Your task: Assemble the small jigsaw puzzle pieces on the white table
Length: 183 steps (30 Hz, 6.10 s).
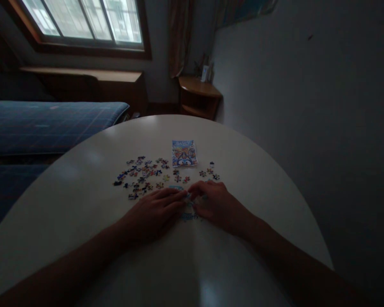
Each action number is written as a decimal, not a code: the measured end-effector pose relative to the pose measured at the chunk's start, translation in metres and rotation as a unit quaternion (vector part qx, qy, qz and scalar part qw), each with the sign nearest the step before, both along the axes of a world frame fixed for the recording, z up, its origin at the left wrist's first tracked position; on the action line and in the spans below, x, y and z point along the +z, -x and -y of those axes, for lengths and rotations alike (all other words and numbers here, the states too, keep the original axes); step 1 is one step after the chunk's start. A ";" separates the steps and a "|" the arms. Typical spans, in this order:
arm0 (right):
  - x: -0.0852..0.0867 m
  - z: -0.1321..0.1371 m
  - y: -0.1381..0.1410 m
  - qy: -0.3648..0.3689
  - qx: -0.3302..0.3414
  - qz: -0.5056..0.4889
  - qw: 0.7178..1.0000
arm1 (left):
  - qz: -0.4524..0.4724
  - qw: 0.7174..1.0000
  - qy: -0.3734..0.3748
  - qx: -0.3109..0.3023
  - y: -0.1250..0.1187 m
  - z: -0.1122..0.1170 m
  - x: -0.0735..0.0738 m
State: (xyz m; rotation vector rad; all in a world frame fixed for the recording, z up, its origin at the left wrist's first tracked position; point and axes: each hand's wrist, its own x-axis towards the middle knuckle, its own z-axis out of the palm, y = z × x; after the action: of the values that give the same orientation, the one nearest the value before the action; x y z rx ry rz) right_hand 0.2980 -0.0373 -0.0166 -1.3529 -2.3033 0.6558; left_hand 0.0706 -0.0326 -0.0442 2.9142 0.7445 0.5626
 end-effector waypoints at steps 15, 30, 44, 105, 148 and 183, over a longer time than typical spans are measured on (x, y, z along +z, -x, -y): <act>-0.003 0.002 0.000 -0.036 -0.037 0.057 0.997 | -0.019 1.000 -0.007 -0.008 0.000 0.000 0.001; -0.007 -0.002 0.002 -0.020 -0.032 0.042 0.998 | -0.014 1.000 0.000 -0.008 0.000 0.000 0.003; 0.008 -0.005 -0.013 -0.007 -0.044 0.095 0.994 | -0.031 0.999 0.001 0.007 -0.001 0.002 0.005; 0.023 -0.012 -0.057 -0.025 0.019 0.124 0.992 | -0.032 0.999 -0.008 0.013 0.000 0.002 0.003; 0.009 -0.042 -0.077 -0.028 -0.085 0.157 0.984 | -0.018 0.996 -0.028 0.082 0.023 -0.021 -0.009; -0.028 -0.055 -0.068 -0.106 -0.078 0.134 0.982 | 0.018 0.987 -0.038 0.155 0.050 -0.036 0.006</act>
State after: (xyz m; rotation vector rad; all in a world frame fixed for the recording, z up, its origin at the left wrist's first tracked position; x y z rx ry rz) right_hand 0.3656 0.0174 -0.0442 -1.5752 -2.3563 0.1798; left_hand 0.0211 0.0039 -0.0380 2.8630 1.2080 0.6816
